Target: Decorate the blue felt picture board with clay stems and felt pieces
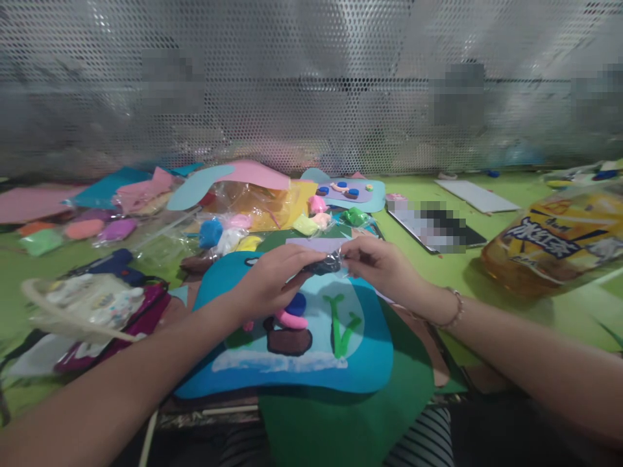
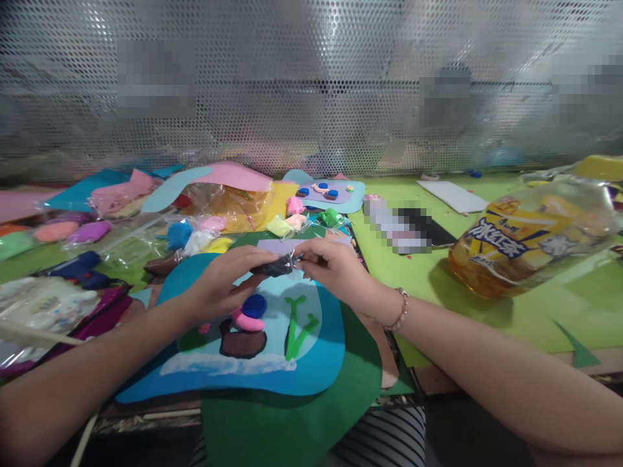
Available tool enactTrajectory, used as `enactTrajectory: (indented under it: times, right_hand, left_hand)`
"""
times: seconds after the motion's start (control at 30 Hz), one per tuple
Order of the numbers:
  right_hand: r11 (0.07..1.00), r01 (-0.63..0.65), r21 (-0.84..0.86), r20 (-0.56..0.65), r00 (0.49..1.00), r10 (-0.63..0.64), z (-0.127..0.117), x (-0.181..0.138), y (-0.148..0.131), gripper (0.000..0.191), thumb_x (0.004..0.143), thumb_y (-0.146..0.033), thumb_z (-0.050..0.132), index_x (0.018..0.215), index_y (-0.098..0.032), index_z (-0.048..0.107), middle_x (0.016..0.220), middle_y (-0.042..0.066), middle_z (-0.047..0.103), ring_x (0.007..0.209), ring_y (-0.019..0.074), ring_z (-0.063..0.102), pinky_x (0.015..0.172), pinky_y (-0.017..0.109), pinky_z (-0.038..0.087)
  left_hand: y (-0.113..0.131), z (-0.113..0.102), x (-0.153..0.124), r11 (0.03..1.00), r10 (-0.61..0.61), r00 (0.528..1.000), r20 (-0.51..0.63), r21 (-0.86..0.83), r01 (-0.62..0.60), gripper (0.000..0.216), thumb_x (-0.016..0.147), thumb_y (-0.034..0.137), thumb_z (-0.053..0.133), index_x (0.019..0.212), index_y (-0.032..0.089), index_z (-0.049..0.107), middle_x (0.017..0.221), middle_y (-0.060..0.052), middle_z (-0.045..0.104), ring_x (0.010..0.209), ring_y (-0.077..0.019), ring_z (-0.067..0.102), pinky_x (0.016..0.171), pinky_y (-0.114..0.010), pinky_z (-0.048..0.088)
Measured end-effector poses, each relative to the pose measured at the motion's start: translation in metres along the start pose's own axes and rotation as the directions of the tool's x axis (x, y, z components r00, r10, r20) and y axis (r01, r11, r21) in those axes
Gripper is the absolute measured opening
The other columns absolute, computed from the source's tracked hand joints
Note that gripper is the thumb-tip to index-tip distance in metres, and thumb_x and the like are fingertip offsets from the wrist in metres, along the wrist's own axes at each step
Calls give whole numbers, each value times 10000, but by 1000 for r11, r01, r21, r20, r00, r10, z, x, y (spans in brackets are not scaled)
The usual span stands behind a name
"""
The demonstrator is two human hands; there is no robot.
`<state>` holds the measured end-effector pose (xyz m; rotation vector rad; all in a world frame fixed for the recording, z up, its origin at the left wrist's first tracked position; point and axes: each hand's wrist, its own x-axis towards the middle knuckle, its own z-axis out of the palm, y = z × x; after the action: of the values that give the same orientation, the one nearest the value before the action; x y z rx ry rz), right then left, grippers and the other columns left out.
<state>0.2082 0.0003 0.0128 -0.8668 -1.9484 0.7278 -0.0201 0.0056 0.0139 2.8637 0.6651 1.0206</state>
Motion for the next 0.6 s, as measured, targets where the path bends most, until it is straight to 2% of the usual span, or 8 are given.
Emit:
enactTrajectory:
  times: [0.1,0.27,0.37,0.47,0.6]
  right_hand:
    - [999,27,-47,13,1000,-26,-1,-1,-3,36,808,-157,550,835,-173,566,615,-30,523,521,76,505,479,194,426]
    - [959,176,-223,14,984,-178,-2,-1,-6,65,791,-103,547,767,-163,559,617,-32,475,543,70,449,473,178,371]
    - [940,216,-264,6,975,-223,-3,-1,-6,49,809,-117,556,819,-163,568,635,-28,502,538,72,447,478,184,377]
    - [935,232,-268,-9,970,-243,-4,-2,-6,116,827,-152,573,942,-172,584,642,-27,525,546,82,471,504,196,405]
    - [914,264,-308,13,962,-273,-4,-3,-7,59,849,-161,551,894,-180,585,679,-7,564,572,88,485,536,206,410]
  left_hand:
    - [1,0,0,1000,10,1000,9,-9,-10,316,896,102,456,1188,222,455,1052,-45,601,987,-166,558,830,-297,469]
    - [4,-4,2,1000,20,999,34,-2,-20,313,891,85,457,1177,213,464,1037,-50,601,979,-166,562,833,-291,468]
    - [4,-4,2,1000,26,999,24,1,-26,327,889,83,456,1189,212,451,1049,-54,595,990,-168,558,843,-295,467]
    - [3,-4,1,999,39,999,9,4,-39,329,890,92,454,1195,212,442,1047,-55,594,994,-169,558,838,-296,472]
    - [4,-4,1,998,56,998,7,30,-56,309,891,97,439,1181,206,454,1020,-64,598,957,-174,572,807,-304,486]
